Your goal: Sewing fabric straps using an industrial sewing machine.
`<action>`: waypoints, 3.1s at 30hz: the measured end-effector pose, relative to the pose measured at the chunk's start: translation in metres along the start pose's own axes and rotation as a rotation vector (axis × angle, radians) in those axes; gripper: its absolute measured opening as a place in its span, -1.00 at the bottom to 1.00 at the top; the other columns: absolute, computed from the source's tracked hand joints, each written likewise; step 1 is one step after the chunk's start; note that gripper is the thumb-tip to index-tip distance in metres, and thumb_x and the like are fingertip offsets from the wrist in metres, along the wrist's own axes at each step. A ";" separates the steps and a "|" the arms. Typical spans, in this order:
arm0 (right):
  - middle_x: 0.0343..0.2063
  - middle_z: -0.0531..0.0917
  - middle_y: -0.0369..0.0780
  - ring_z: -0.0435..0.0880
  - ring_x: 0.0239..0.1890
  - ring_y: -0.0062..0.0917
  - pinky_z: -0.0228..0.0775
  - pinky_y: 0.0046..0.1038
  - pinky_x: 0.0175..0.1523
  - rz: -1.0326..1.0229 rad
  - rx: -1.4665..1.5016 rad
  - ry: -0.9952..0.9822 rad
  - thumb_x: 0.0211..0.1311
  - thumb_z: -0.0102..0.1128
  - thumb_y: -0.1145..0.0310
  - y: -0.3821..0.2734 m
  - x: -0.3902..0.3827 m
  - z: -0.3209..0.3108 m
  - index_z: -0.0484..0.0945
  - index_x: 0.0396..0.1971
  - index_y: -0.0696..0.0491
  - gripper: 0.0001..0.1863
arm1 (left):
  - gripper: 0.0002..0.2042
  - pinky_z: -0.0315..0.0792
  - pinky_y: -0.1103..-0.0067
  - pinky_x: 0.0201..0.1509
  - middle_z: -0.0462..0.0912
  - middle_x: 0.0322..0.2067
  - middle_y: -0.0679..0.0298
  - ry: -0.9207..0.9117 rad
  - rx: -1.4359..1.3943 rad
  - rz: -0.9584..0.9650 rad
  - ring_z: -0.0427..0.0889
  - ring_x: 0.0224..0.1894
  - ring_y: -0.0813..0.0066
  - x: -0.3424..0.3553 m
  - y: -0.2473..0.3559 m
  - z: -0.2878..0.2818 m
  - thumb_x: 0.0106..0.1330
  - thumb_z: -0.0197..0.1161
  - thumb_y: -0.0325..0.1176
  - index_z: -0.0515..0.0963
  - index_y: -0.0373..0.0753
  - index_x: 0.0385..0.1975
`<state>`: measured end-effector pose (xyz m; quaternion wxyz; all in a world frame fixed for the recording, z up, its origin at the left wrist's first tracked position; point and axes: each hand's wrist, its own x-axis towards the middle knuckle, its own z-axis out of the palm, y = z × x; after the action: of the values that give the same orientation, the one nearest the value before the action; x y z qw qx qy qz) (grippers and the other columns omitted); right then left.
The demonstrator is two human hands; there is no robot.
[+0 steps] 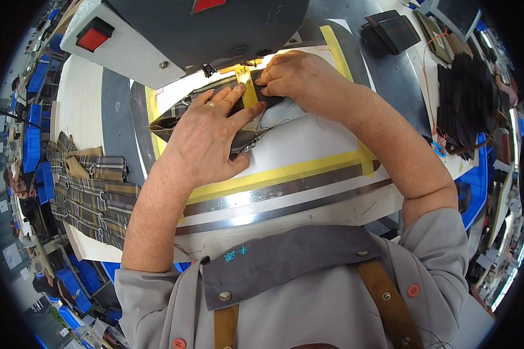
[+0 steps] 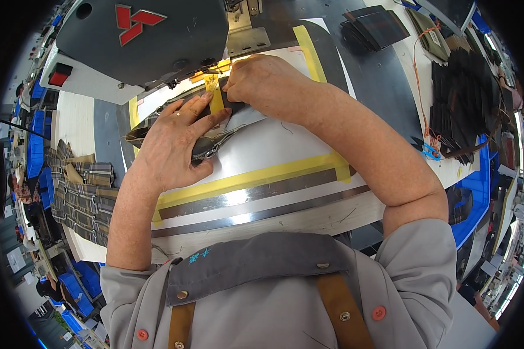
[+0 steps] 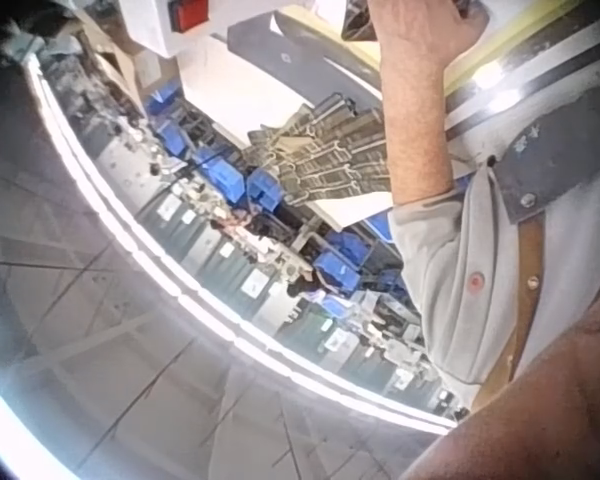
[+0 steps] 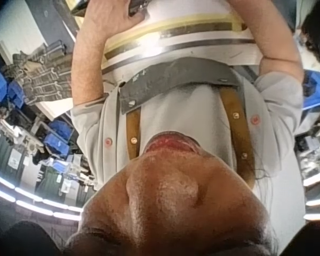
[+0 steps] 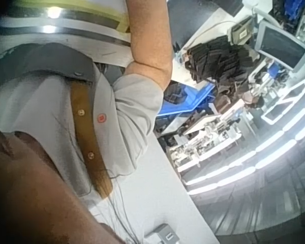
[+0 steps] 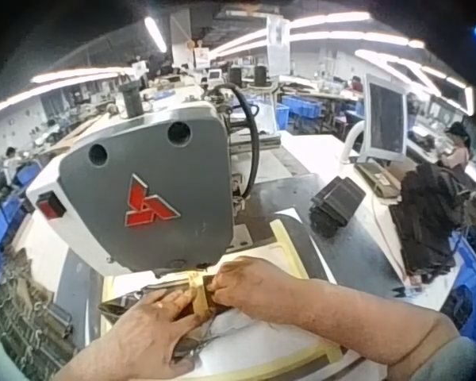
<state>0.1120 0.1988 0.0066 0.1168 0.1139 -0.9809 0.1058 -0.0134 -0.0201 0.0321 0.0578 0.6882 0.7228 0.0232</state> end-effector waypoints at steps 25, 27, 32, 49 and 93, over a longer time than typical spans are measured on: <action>-0.11 0.78 -0.23 0.69 0.00 -0.34 0.54 -0.35 0.13 0.058 0.099 -0.032 0.09 0.27 0.50 0.005 -0.001 0.000 0.77 -0.24 0.13 -0.77 | -0.27 0.20 0.21 0.54 0.43 0.29 -0.26 0.019 -0.055 0.018 0.45 0.36 -0.06 0.009 0.004 -0.003 -0.09 0.30 -0.19 0.54 -0.10 0.27; -0.11 0.78 -0.23 0.69 0.00 -0.35 0.54 -0.36 0.13 0.043 0.087 -0.024 0.09 0.27 0.50 0.007 -0.001 0.001 0.77 -0.24 0.13 -0.77 | -0.28 0.21 0.21 0.53 0.44 0.28 -0.28 0.006 -0.040 0.014 0.45 0.35 -0.07 0.009 0.005 -0.004 -0.08 0.31 -0.19 0.55 -0.10 0.26; -0.12 0.78 -0.22 0.70 -0.01 -0.35 0.54 -0.36 0.14 0.047 0.095 -0.030 0.09 0.27 0.50 0.011 0.001 0.004 0.78 -0.23 0.14 -0.77 | -0.28 0.21 0.22 0.52 0.45 0.27 -0.29 0.057 -0.051 0.027 0.46 0.34 -0.07 0.008 0.003 -0.003 -0.08 0.32 -0.19 0.55 -0.11 0.25; -0.11 0.76 -0.11 0.71 -0.01 -0.23 0.57 -0.33 0.14 0.088 0.158 0.084 0.14 0.22 0.59 0.015 0.011 0.003 0.76 -0.21 0.15 -0.76 | -0.28 0.24 0.26 0.52 0.46 0.26 -0.26 0.009 0.009 -0.022 0.49 0.33 0.00 0.020 -0.007 -0.003 -0.05 0.31 -0.17 0.54 -0.10 0.28; -0.17 0.78 -0.08 0.75 -0.10 -0.17 0.56 -0.25 0.05 0.156 0.166 0.037 0.21 0.20 0.49 0.009 0.003 0.012 0.78 -0.14 0.06 -0.73 | -0.79 0.31 0.27 0.33 0.65 -0.33 0.24 0.438 -0.189 -0.049 0.65 -0.12 0.24 -0.048 0.033 -0.003 0.09 0.52 -0.36 0.64 -0.22 -0.34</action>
<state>0.1047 0.2041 -0.0059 0.1166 0.0446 -0.9723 0.1977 0.0211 -0.0660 0.0415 -0.0357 0.6405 0.7293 0.2380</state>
